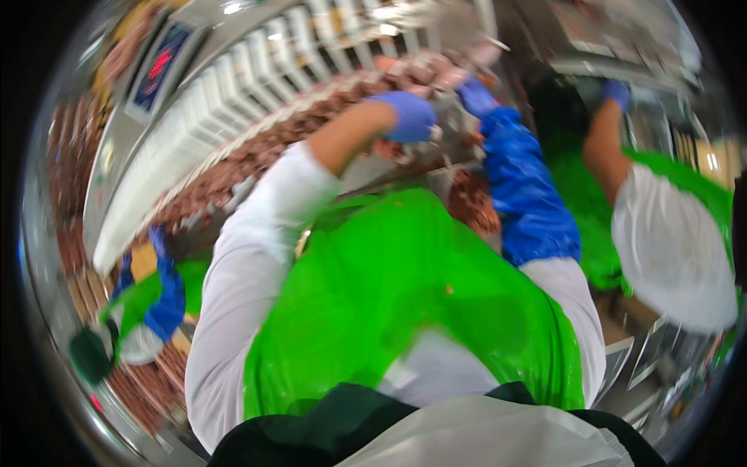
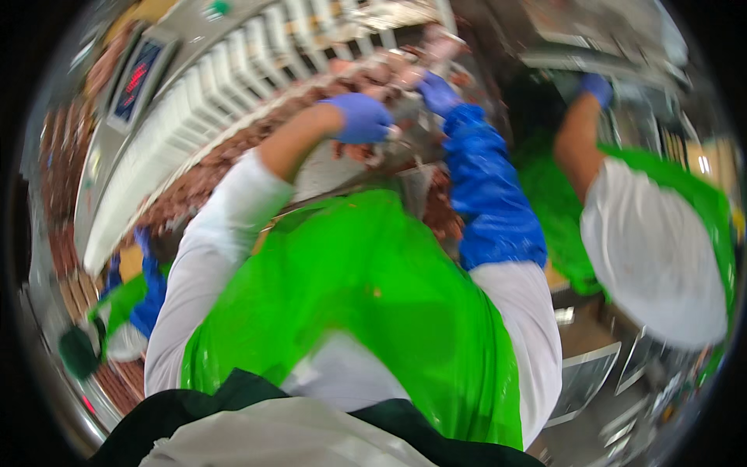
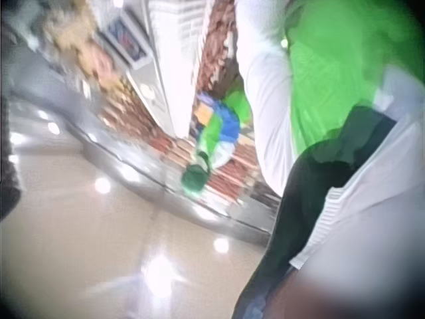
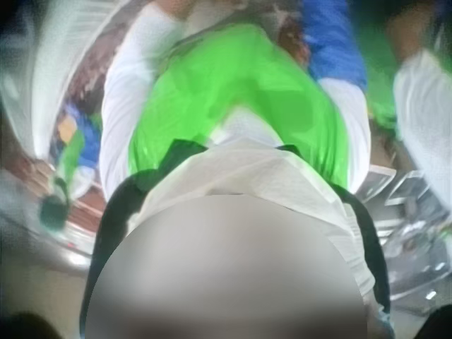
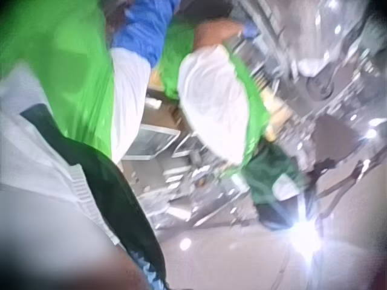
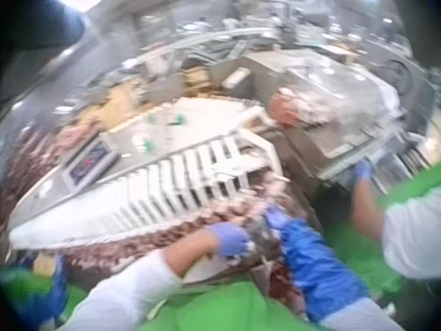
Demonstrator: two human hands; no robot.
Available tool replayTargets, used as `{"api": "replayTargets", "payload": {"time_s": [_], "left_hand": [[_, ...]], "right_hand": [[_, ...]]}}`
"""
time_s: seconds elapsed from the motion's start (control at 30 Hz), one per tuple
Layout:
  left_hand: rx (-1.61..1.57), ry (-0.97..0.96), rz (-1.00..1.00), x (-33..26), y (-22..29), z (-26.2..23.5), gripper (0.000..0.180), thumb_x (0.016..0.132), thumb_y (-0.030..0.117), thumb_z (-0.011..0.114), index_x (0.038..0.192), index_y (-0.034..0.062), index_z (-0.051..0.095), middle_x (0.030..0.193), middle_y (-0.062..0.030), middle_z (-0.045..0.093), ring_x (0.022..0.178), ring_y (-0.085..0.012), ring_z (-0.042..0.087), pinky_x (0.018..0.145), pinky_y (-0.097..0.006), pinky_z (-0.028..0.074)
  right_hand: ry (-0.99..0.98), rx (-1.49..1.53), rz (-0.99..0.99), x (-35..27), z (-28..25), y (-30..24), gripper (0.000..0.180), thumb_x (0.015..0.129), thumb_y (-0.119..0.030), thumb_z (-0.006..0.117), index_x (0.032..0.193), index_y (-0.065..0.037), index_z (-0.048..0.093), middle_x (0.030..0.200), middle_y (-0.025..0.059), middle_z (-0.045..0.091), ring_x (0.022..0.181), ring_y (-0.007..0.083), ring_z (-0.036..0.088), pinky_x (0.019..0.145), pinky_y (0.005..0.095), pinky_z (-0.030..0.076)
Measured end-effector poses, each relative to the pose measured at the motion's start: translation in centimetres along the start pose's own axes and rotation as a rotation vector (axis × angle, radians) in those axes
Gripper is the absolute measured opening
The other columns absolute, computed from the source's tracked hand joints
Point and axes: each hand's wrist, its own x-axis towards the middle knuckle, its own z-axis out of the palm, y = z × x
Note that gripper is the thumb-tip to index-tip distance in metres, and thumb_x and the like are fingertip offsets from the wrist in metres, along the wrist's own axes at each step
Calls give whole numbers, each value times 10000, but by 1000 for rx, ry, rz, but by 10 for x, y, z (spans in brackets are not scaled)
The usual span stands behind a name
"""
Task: The person is assembling sausages on a production line. They pick up links of raw sausage meat from a conveyor belt and place them into a white plastic rack. The worker uses both hands to handle the meat and arrange it in the rack.
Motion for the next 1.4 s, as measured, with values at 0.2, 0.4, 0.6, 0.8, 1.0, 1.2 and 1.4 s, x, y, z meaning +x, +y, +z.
{"api": "replayTargets", "payload": {"time_s": [0.2,0.4,0.6,0.8,1.0,1.2,1.4], "left_hand": [[105,264,8,63,-36,13,431,856,318,514,1162,62,679,1175,-179,665,1108,-345,623,942,-446,491],[-280,240,62,31,-14,17,500,846,379,587,1196,23,599,1097,-196,680,1031,-321,659,842,-420,531],[-57,439,58,29,4,41,453,834,314,621,1183,28,595,1090,-177,678,1037,-334,653,867,-425,515],[292,510,302,46,-30,77,361,770,149,641,1125,88,672,1099,-173,664,1052,-350,638,894,-444,503],[381,271,264,31,-24,52,330,820,159,562,1116,72,678,1115,-170,657,1045,-351,632,883,-436,507],[244,537,391,63,-56,81,336,818,127,554,1135,85,659,1100,-159,658,1054,-334,629,870,-429,519],[434,331,110,27,-39,77,345,811,167,608,1147,118,672,1305,-161,539,1167,-327,568,914,-443,492]], "right_hand": [[-329,324,338,-10,-33,-63,356,906,-206,581,1183,16,577,1068,117,638,982,193,578,915,368,462],[-474,417,438,-31,-64,-96,327,922,-164,523,1179,32,576,1085,116,643,982,232,610,890,370,483],[-279,638,309,-69,-7,-94,365,996,-208,470,1280,7,549,1249,97,587,1175,195,528,1032,353,396],[184,1977,443,-35,8,-146,409,972,-313,483,1271,-43,552,1157,102,609,1086,258,567,1006,447,411],[-268,-165,29,-55,5,-87,246,879,-132,600,1109,-42,591,990,178,613,931,363,581,840,437,481],[18,916,204,-34,17,-133,246,894,-196,640,1094,-65,580,1088,129,622,983,310,596,819,435,500],[-86,1464,684,-40,9,-50,271,993,-245,522,1182,-60,585,1138,103,625,1060,247,626,971,408,493]]}}
